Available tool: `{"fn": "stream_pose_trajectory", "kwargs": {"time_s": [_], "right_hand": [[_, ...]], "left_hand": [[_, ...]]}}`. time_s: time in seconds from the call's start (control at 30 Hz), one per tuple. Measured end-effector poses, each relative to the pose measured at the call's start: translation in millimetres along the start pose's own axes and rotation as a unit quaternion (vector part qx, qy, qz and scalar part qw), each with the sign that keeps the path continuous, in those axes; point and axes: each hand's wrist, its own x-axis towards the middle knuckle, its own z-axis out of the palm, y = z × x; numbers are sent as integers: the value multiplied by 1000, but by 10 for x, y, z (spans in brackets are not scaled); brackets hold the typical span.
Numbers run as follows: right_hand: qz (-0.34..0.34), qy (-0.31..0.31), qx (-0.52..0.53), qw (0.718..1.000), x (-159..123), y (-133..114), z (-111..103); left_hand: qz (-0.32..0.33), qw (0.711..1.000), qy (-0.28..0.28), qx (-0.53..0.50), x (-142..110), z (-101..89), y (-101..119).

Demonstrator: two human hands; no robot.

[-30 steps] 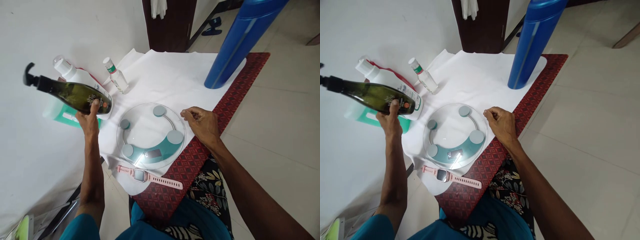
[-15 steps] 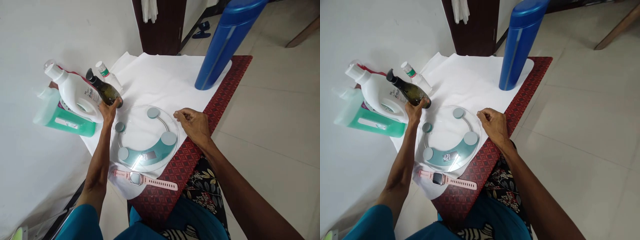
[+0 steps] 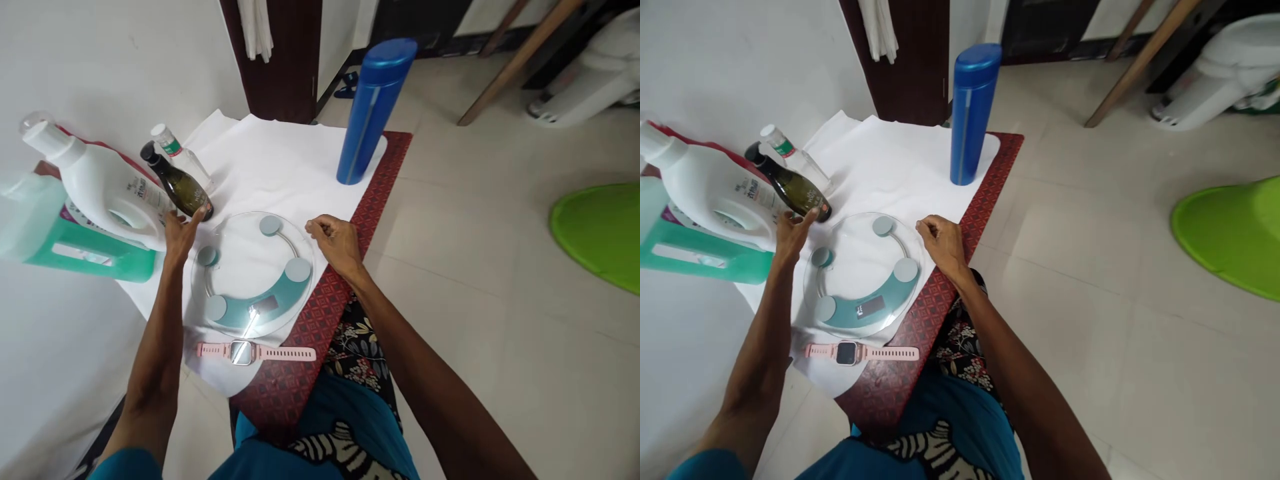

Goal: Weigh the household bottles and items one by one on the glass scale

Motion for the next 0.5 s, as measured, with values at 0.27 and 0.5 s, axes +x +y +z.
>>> {"fn": "stream_pose_trajectory", "kwargs": {"time_s": [0.27, 0.5], "right_hand": [[35, -24, -23, 999, -38, -88, -23], [14, 101, -52, 993, -161, -246, -206]], "left_hand": [[-49, 999, 6, 11, -509, -339, -284], [-72, 997, -28, 22, -423, -197, -334]]}}
